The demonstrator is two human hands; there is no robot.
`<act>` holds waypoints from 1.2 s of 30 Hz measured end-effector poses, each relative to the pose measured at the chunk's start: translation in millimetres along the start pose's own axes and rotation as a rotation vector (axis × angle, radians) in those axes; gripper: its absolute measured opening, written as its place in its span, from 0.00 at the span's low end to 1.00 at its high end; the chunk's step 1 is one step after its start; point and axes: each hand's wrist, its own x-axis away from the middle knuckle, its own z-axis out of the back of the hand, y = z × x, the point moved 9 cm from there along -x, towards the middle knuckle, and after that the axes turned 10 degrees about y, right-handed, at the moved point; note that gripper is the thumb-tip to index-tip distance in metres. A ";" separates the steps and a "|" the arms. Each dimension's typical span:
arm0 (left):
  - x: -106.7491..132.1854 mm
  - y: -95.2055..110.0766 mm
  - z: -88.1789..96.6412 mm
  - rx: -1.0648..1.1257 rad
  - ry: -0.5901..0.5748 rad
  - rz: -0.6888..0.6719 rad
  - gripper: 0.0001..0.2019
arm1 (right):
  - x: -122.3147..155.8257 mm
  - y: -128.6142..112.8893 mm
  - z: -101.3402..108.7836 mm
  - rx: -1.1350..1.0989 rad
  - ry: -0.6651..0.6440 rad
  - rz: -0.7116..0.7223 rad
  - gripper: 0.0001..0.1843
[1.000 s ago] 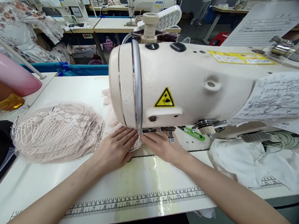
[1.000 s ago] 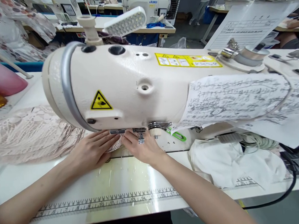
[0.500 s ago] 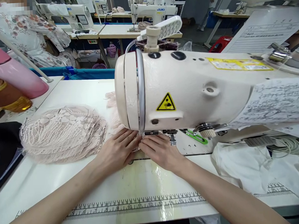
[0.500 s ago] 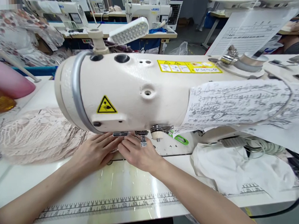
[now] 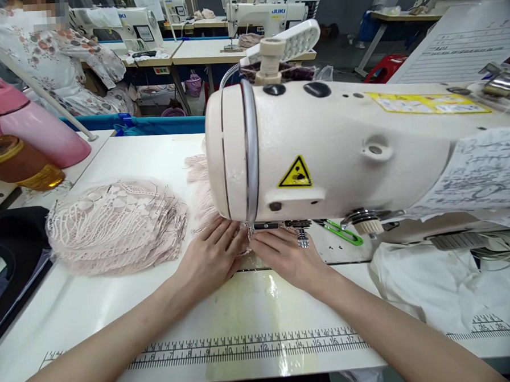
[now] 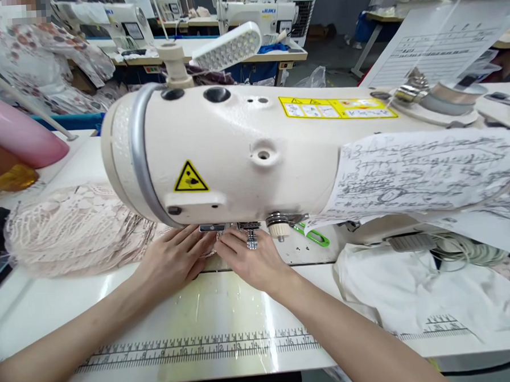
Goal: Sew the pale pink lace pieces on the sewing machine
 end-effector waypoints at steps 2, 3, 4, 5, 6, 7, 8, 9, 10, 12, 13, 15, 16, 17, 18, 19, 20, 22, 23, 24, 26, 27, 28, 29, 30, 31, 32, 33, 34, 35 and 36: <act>0.2 0.5 -1.2 -0.017 -0.011 0.001 0.16 | 0.2 1.6 -0.8 0.025 -0.036 -0.024 0.14; 0.3 0.7 -1.9 -0.025 -0.016 0.000 0.16 | 0.5 2.4 -1.3 0.035 -0.053 -0.037 0.14; 0.4 1.0 -2.3 -0.030 -0.018 -0.001 0.16 | 0.8 3.1 -1.6 0.043 -0.065 -0.049 0.15; 0.5 1.3 -2.5 -0.034 -0.017 -0.003 0.16 | 1.2 3.5 -1.8 0.047 -0.073 -0.058 0.16; 0.8 1.6 -2.6 -0.037 -0.015 -0.004 0.16 | 1.5 3.8 -1.8 0.045 -0.076 -0.063 0.16; 1.0 2.0 -2.5 -0.039 -0.012 -0.006 0.16 | 1.8 4.1 -1.6 0.039 -0.075 -0.068 0.17; 1.3 2.3 -2.3 -0.041 -0.008 -0.007 0.16 | 2.1 4.8 -1.6 0.034 -0.074 -0.074 0.17; 1.6 2.6 -2.0 -0.042 -0.004 -0.007 0.16 | 2.4 5.5 -1.6 0.030 -0.072 -0.080 0.17; 1.7 2.6 -1.6 -0.043 0.001 -0.007 0.16 | 2.8 6.2 -1.6 0.030 -0.068 -0.082 0.17; 1.4 2.2 0.1 -0.040 0.014 -0.004 0.15 | 3.8 7.0 -2.0 0.039 -0.065 -0.078 0.17; 1.0 1.8 1.1 -0.031 0.021 -0.002 0.15 | 4.5 7.4 -2.8 0.047 -0.068 -0.079 0.17; -0.2 1.6 2.4 0.006 0.033 -0.008 0.15 | 6.1 8.7 -4.6 0.061 -0.079 -0.091 0.16; -0.7 1.7 2.5 0.032 0.036 -0.013 0.15 | 6.9 9.5 -5.7 0.067 -0.086 -0.101 0.15; -1.0 1.8 1.9 0.060 0.033 -0.017 0.15 | 7.6 10.0 -6.5 0.070 -0.088 -0.110 0.15; -0.9 1.5 0.5 0.086 0.027 -0.016 0.16 | 8.1 10.4 -6.8 0.069 -0.085 -0.118 0.15; -0.6 0.9 -1.2 0.107 0.018 -0.012 0.16 | 8.3 10.4 -6.8 0.065 -0.077 -0.122 0.14; 0.1 0.0 -3.3 0.123 0.006 -0.003 0.17 | 8.6 10.1 -6.8 0.058 -0.070 -0.121 0.14; 2.1 -2.4 -7.5 0.140 -0.020 0.022 0.18 | 9.3 10.0 -7.0 0.052 -0.062 -0.117 0.13; 3.0 -3.5 -9.2 0.145 -0.032 0.034 0.18 | 9.8 10.2 -7.3 0.061 -0.063 -0.113 0.14; 3.8 -4.4 -10.3 0.149 -0.041 0.044 0.18 | 10.5 10.3 -7.8 0.077 -0.069 -0.106 0.16; 4.2 -5.2 -10.7 0.156 -0.051 0.054 0.18 | 12.2 10.4 -8.9 0.117 -0.086 -0.086 0.18; 3.7 -4.8 -9.9 0.155 -0.050 0.050 0.18 | 13.1 10.4 -9.5 0.133 -0.096 -0.077 0.18; 2.9 -4.1 -8.6 0.152 -0.046 0.040 0.18 | 13.8 10.5 -9.9 0.143 -0.104 -0.070 0.18; 1.8 -3.0 -7.0 0.147 -0.041 0.027 0.18 | 14.4 10.7 -10.2 0.147 -0.110 -0.066 0.18; 0.6 -2.0 -5.3 0.142 -0.034 0.013 0.18 | 14.7 11.0 -10.1 0.147 -0.112 -0.066 0.17; -0.7 -1.0 -3.6 0.140 -0.027 0.001 0.18 | 14.7 11.4 -9.8 0.145 -0.112 -0.069 0.16; -1.8 -0.2 -2.2 0.139 -0.020 -0.008 0.18 | 14.6 11.8 -9.6 0.141 -0.114 -0.072 0.15; -2.9 0.4 -0.8 0.139 -0.013 -0.014 0.18 | 14.5 12.2 -9.7 0.135 -0.120 -0.077 0.14; -3.7 0.7 0.0 0.139 -0.010 -0.016 0.18 | 14.4 12.7 -10.1 0.127 -0.128 -0.085 0.13; -4.3 0.9 0.5 0.137 -0.008 -0.016 0.17 | 14.5 13.2 -10.7 0.118 -0.139 -0.092 0.13; -4.7 0.9 0.8 0.132 -0.007 -0.015 0.17 | 14.7 13.7 -11.4 0.109 -0.148 -0.101 0.13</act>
